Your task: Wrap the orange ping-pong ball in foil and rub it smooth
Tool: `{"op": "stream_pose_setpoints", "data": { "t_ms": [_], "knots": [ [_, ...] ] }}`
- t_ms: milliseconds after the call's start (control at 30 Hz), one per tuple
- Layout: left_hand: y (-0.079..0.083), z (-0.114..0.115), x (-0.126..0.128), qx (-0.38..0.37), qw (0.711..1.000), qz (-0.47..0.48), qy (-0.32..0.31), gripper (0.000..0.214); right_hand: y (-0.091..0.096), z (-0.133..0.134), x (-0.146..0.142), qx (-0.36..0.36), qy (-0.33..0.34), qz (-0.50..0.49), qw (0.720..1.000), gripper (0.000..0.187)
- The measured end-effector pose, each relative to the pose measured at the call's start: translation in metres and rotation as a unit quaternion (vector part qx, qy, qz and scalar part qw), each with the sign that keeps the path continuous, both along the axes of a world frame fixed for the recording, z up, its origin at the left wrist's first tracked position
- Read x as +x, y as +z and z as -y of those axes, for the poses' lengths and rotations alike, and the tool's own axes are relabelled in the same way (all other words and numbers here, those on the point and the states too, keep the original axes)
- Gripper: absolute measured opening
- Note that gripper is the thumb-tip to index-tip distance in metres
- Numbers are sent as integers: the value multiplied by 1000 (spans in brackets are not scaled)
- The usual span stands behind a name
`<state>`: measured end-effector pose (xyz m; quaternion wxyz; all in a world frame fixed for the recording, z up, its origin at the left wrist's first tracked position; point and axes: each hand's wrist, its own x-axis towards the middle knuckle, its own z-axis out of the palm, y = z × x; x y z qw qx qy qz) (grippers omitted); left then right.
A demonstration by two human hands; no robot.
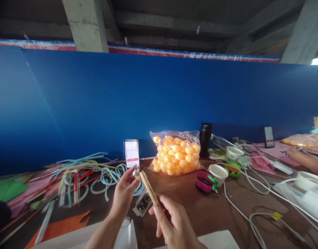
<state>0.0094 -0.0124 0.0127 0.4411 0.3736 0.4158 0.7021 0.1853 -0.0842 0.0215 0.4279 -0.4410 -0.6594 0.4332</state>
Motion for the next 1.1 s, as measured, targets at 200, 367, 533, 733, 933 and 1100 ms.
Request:
{"op": "stream_pose_setpoints", "data": {
  "t_ms": [200,367,533,733,933,1100],
  "knots": [
    [-1,1,3,27,999,25,15,48,-2,-1,-1,1,-1,7,1000,50],
    [-7,0,2,39,998,58,5,46,-3,-1,1,1,-1,-6,1000,51],
    [-8,1,3,80,997,1,23,45,-2,-1,2,0,4,4,1000,49],
    [-7,2,1,89,994,-45,48,42,-1,1,-1,15,6,0,1000,50],
    [-4,5,0,84,989,-108,64,40,1,0,1,10,3,26,1000,49],
    [-6,4,0,88,977,-171,89,39,0,0,-1,29,-9,26,999,50]
  ]
}}
